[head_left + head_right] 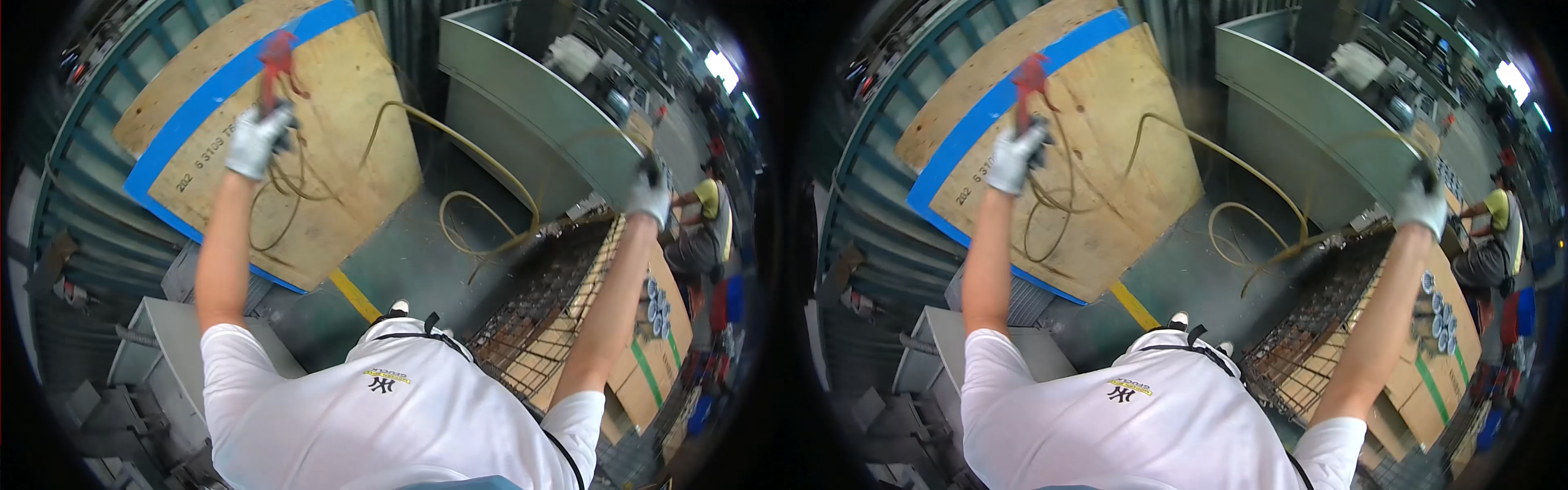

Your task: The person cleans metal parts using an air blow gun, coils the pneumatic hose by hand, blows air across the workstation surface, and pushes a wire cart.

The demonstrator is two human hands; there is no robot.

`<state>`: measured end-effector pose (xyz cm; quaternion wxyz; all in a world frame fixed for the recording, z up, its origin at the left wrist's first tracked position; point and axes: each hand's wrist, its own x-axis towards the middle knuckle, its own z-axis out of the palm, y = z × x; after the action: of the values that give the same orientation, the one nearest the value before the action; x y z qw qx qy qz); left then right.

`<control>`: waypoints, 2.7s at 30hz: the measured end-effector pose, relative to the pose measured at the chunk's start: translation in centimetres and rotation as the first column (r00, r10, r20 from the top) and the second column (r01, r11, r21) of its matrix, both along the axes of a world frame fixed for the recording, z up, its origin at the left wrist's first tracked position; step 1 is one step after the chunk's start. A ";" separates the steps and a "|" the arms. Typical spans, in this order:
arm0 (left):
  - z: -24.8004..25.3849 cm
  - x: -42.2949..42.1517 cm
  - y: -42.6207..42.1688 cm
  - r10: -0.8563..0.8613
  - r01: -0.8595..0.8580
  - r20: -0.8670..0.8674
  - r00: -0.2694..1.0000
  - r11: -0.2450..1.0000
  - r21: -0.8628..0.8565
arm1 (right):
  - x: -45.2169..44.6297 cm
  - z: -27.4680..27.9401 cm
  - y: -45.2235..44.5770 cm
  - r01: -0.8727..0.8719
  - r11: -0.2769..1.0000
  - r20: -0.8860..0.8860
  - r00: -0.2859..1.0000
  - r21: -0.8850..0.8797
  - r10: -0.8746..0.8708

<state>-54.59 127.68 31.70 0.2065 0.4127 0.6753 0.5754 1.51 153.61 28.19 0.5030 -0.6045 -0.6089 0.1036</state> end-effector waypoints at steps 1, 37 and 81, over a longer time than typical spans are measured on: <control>-2.5 2.0 1.2 -0.056 0.057 0.020 0.998 0.998 -0.035 | -3.1 1.9 -1.5 -0.043 0.999 -0.084 0.996 -0.007 0.042; 1.2 -19.7 -0.7 0.352 -0.255 -0.294 0.888 0.911 0.323 | 32.4 -21.0 -2.6 0.164 0.960 -0.898 -0.346 0.226 0.271; -20.8 27.1 4.7 -0.720 0.724 0.074 0.690 0.685 -0.083 | -14.3 -14.1 -17.6 -0.631 0.734 -0.912 0.409 -0.252 0.038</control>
<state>-27.48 132.41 10.92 0.4498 0.6232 0.4839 0.4185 -12.76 135.98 14.14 0.4987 -0.4421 -0.3247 0.6711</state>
